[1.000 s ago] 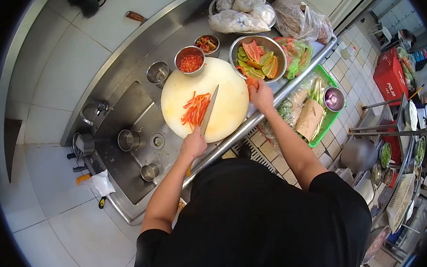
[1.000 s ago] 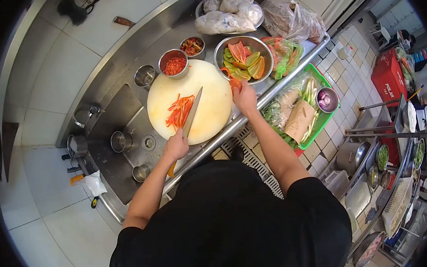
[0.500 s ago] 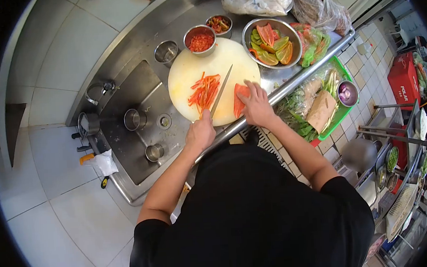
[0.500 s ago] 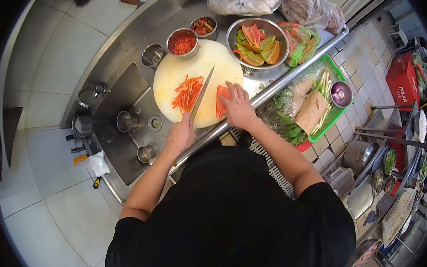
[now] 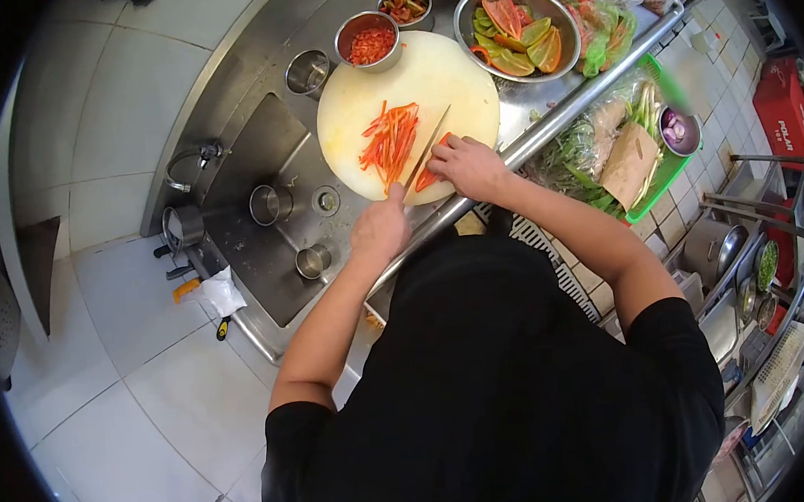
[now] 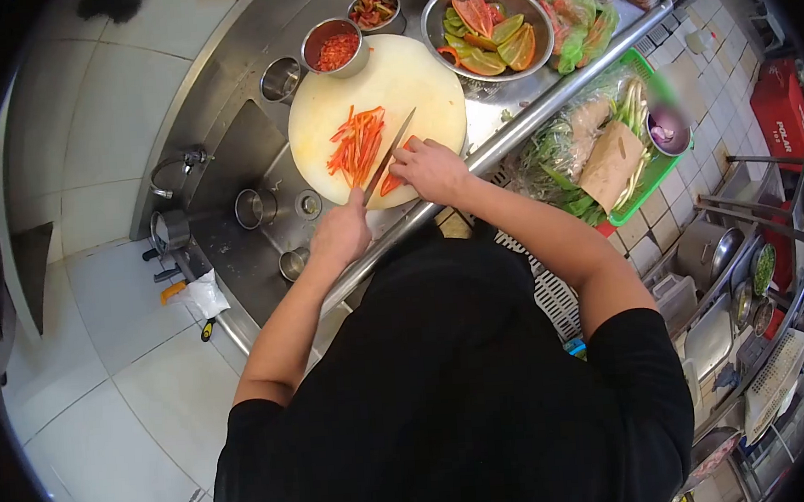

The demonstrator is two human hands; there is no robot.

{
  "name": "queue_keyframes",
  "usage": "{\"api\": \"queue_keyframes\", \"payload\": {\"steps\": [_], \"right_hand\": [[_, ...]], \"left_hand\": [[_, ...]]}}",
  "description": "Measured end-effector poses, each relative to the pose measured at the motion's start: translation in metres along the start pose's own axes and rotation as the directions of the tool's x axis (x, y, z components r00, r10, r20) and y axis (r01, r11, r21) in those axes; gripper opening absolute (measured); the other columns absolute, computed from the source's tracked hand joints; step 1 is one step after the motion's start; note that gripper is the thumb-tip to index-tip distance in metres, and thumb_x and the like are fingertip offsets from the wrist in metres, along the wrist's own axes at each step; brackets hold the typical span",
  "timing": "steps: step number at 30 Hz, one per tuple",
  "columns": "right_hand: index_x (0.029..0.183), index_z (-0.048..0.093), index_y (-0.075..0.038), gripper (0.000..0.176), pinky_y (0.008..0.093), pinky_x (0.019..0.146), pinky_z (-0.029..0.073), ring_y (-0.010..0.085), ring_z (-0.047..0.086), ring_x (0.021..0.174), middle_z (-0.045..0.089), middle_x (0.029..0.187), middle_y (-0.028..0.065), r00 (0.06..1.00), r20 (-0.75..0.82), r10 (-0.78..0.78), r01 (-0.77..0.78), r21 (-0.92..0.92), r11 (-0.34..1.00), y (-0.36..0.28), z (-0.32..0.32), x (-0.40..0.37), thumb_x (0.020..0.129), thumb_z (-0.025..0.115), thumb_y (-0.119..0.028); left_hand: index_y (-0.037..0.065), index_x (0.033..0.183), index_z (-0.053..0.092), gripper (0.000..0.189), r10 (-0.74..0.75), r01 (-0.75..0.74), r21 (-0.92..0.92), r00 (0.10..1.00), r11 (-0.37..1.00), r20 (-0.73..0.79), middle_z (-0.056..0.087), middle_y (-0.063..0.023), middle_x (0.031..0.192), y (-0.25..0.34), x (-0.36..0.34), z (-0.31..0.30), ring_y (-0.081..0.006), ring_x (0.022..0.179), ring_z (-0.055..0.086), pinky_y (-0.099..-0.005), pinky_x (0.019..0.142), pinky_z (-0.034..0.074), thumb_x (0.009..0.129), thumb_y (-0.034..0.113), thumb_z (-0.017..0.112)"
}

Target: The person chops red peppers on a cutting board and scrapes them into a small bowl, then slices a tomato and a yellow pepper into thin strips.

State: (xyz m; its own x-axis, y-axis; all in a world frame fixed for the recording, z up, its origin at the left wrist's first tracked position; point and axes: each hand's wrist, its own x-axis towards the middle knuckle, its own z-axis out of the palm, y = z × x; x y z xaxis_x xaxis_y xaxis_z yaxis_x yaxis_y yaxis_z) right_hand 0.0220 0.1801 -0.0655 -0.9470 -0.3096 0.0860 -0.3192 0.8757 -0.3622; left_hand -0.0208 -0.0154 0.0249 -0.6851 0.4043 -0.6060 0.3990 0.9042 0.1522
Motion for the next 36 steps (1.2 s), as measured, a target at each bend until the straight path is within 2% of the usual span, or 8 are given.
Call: {"api": "queue_keyframes", "payload": {"steps": [4, 7, 16, 19, 24, 27, 32, 36], "right_hand": [[0.105, 0.066, -0.013, 0.022, 0.0377, 0.087, 0.051, 0.0263, 0.059, 0.101, 0.06, 0.108, 0.005, 0.998, 0.067, -0.008, 0.011, -0.048, 0.999, 0.001, -0.006, 0.006, 0.084, 0.059, -0.015], [0.103, 0.067, -0.013, 0.021, 0.0374, 0.086, 0.051, 0.0263, 0.06, 0.1, 0.06, 0.107, 0.0047, 0.994, 0.105, 0.001, 0.001, -0.02, 1.0, 0.002, -0.003, 0.006, 0.084, 0.059, -0.016], [0.098, 0.068, -0.013, 0.017, 0.0368, 0.085, 0.052, 0.0245, 0.061, 0.099, 0.06, 0.103, 0.0029, 0.999, 0.033, -0.039, 0.039, 0.025, 0.999, 0.01, 0.004, 0.005, 0.083, 0.06, -0.018], [0.098, 0.066, -0.013, 0.016, 0.0362, 0.087, 0.051, 0.0253, 0.059, 0.098, 0.059, 0.101, 0.0021, 0.997, -0.003, -0.072, 0.072, -0.019, 0.997, 0.011, 0.004, 0.003, 0.083, 0.061, -0.016], [0.096, 0.065, -0.013, 0.015, 0.0362, 0.087, 0.051, 0.0252, 0.059, 0.1, 0.059, 0.101, 0.0026, 0.998, -0.04, -0.054, 0.055, 0.04, 0.998, 0.014, 0.009, 0.002, 0.082, 0.063, -0.018], [0.098, 0.068, -0.014, 0.016, 0.0361, 0.087, 0.052, 0.024, 0.061, 0.104, 0.062, 0.104, 0.0021, 0.997, -0.011, -0.074, 0.074, -0.006, 0.997, 0.013, 0.006, 0.001, 0.085, 0.059, -0.019], [0.097, 0.068, -0.012, 0.016, 0.0365, 0.087, 0.052, 0.0249, 0.06, 0.103, 0.062, 0.102, 0.0017, 0.995, -0.049, -0.089, 0.091, 0.039, 0.995, 0.016, 0.01, 0.001, 0.084, 0.06, -0.018], [0.099, 0.066, -0.01, 0.018, 0.0362, 0.089, 0.05, 0.0247, 0.057, 0.102, 0.06, 0.101, 0.0025, 0.989, -0.07, -0.134, 0.138, 0.051, 0.989, 0.019, 0.009, -0.001, 0.081, 0.06, -0.013]], "left_hand": [[0.005, 0.114, 0.046, 0.025, -0.026, 0.022, 0.046, 0.995, 0.999, 0.092, 0.067, -0.0297, 0.092, -0.012, -0.031, 0.003, -0.0472, 0.089, 0.066, -0.057, 0.08, 0.05, 0.089, 0.011, 0.049], [0.003, 0.114, 0.047, 0.026, -0.048, 0.048, -0.01, 0.999, 0.999, 0.003, 0.067, -0.0296, 0.089, -0.01, -0.007, 0.043, -0.047, 0.087, 0.067, -0.0569, 0.076, 0.051, 0.089, 0.011, 0.05], [0.004, 0.112, 0.045, 0.021, -0.058, 0.057, 0.039, 0.998, 0.998, 0.03, 0.066, -0.0297, 0.085, -0.003, -0.008, 0.036, -0.0472, 0.085, 0.066, -0.0586, 0.076, 0.05, 0.094, 0.016, 0.048], [0.003, 0.114, 0.044, 0.023, 0.055, -0.056, -0.018, 0.996, 0.998, -0.064, 0.066, -0.0313, 0.086, 0.005, 0.022, 0.027, -0.0486, 0.087, 0.065, -0.0581, 0.078, 0.049, 0.096, 0.017, 0.047], [0.002, 0.111, 0.044, 0.022, -0.031, 0.031, 0.002, 0.999, 1.0, 0.023, 0.065, -0.0326, 0.086, 0.008, -0.001, 0.029, -0.0492, 0.085, 0.065, -0.0593, 0.076, 0.049, 0.095, 0.017, 0.049], [0.001, 0.117, 0.044, 0.029, 0.032, -0.04, -0.074, 0.994, 0.996, -0.101, 0.065, -0.0338, 0.09, 0.011, 0.027, 0.036, -0.0506, 0.086, 0.064, -0.0591, 0.078, 0.049, 0.095, 0.018, 0.053], [0.003, 0.115, 0.044, 0.025, -0.056, 0.056, 0.004, 0.998, 0.998, 0.035, 0.065, -0.0335, 0.091, 0.017, -0.003, 0.021, -0.0507, 0.09, 0.064, -0.0593, 0.082, 0.048, 0.095, 0.016, 0.05], [0.003, 0.114, 0.044, 0.024, -0.02, 0.015, -0.054, 0.997, 0.998, -0.076, 0.065, -0.0319, 0.09, 0.014, 0.022, 0.037, -0.0496, 0.089, 0.064, -0.0582, 0.08, 0.049, 0.095, 0.017, 0.051]]}}
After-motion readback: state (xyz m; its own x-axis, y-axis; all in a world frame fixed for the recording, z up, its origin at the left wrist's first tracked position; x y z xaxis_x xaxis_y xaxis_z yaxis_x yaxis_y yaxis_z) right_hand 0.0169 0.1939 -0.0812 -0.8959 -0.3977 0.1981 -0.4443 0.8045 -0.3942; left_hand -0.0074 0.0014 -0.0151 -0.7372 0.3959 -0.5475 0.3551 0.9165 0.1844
